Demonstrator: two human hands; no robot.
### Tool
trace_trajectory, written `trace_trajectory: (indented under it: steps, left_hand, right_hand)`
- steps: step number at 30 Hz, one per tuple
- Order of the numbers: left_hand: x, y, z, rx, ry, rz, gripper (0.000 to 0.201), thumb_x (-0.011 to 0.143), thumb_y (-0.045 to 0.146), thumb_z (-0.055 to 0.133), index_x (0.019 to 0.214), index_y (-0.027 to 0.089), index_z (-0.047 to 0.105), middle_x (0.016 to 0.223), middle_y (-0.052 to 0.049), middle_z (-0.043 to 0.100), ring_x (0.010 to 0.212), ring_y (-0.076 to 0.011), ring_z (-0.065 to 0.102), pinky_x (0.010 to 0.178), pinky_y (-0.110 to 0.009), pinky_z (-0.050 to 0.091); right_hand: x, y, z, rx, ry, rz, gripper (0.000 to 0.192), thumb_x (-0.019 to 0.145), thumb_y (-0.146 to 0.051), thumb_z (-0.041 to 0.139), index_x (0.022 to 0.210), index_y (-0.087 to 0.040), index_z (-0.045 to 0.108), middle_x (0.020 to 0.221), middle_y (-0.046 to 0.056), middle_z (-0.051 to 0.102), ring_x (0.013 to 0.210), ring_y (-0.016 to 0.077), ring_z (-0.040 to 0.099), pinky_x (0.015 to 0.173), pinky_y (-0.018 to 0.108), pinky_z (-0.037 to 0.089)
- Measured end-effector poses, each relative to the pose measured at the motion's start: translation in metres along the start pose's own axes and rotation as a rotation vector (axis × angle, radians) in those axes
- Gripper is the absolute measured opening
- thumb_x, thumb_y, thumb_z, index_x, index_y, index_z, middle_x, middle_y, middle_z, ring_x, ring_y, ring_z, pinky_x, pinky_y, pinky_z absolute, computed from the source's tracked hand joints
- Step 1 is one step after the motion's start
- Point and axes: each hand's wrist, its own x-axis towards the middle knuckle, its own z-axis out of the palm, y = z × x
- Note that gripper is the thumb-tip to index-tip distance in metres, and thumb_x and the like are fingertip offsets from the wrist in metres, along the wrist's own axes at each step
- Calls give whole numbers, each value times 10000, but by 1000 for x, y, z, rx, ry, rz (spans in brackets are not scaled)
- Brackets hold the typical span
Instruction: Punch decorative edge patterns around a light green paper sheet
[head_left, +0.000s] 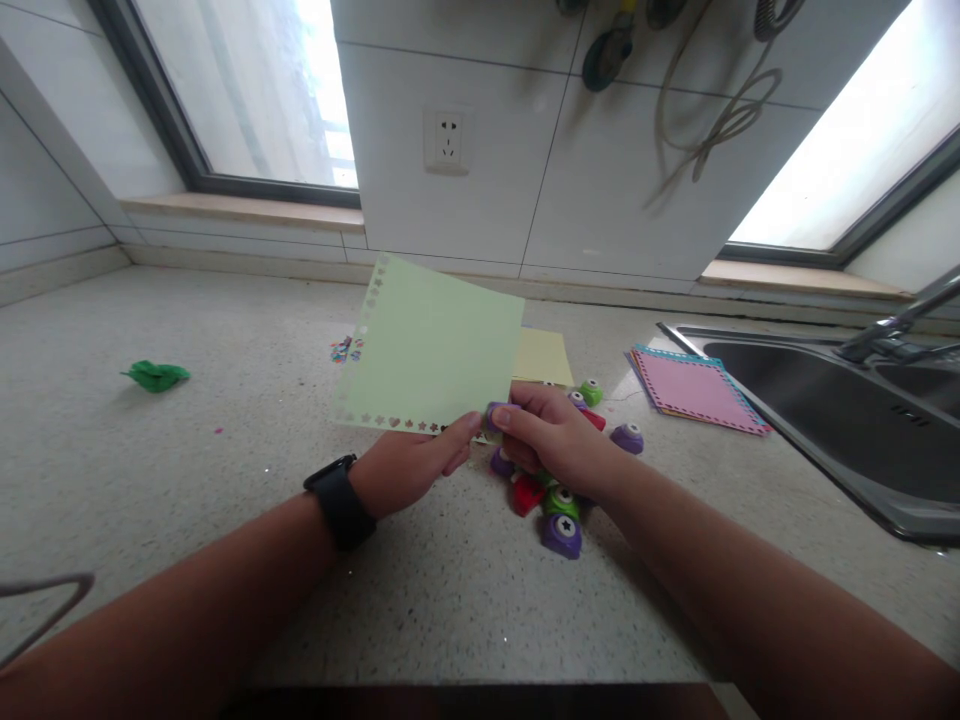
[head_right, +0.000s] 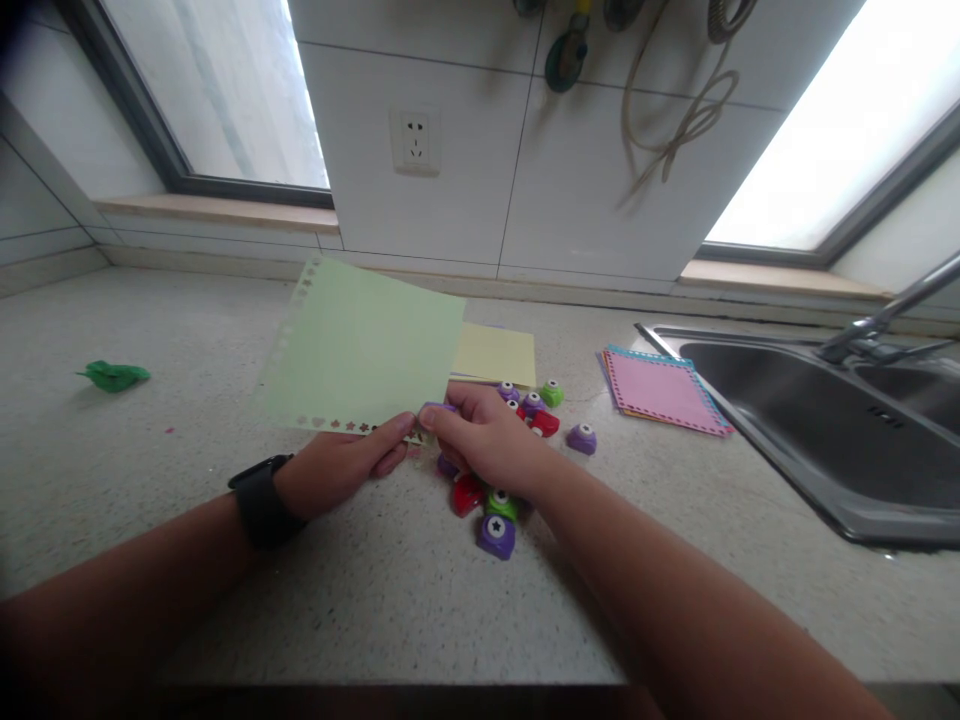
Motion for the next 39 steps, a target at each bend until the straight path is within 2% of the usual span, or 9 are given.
trace_trajectory:
  steps: [10,14,16,20,23,26,30,34,39]
  left_hand:
    - [-2,3,0,-10,3,-43,577,973,536,295,494,216,337,483,51,342,512,-127,378,658,-307,350]
    - [-2,3,-1,-7,22,-74,585,960,567,320,498,211,351,496,46,363,539,-131,409,661,-305,355]
    - [-1,0,-1,-19,29,-81,590,951,587,335,509,207,418,508,39,404,559,-135,444,660,-299,369]
    - [2,-7,2,-164,70,-138,561,924,608,385,645,187,627,619,-4,584,575,-142,494,629,-298,417]
    - [5,-10,2,-208,89,-149,578,917,592,401,553,184,591,619,-41,611,601,-154,543,692,-318,452]
    - [6,-9,-1,-235,92,-157,586,900,580,428,464,197,507,595,-56,609,627,-162,576,747,-329,460]
    - [7,-9,-4,-253,84,-178,555,898,552,437,494,182,530,628,-59,630,580,-141,543,667,-312,446]
    - [8,-11,-4,-257,85,-165,566,907,534,440,467,184,505,624,-60,630,568,-134,536,639,-300,436]
    - [9,-15,-4,-278,78,-169,564,917,532,456,487,180,549,573,-53,617,664,-172,605,657,-300,444]
  right_hand:
    - [0,-1,-10,16,-16,30,301,903,-445,587,763,-189,513,498,-54,455,414,78,355,393,223,228]
    - [-1,-4,-18,-17,93,36,331,893,-463,574,709,-201,489,516,-41,477,402,86,375,364,227,213]
    - [-1,-4,-22,-69,161,21,322,905,-472,542,731,-203,511,524,-36,490,408,98,390,366,236,229]
    - [0,-5,-30,-332,286,-86,317,929,-472,516,781,-195,558,600,-18,527,527,129,463,486,267,340]
    - [0,-7,-36,-677,322,-199,269,934,-422,524,832,-187,608,747,22,583,692,169,519,643,312,397]
    - [-1,-9,-41,-974,255,-280,193,908,-367,561,926,-189,634,849,57,606,791,207,530,744,351,406]
    - [-5,-10,-46,-1185,131,-310,188,879,-349,606,986,-198,641,909,81,610,907,250,519,832,382,400]
    - [-11,-13,-46,-1198,2,-263,222,858,-363,647,1010,-203,637,943,89,612,962,263,515,861,390,406]
    - [-16,-15,-44,-1186,-13,-197,250,842,-368,660,1018,-197,618,969,107,597,949,267,518,854,412,418]
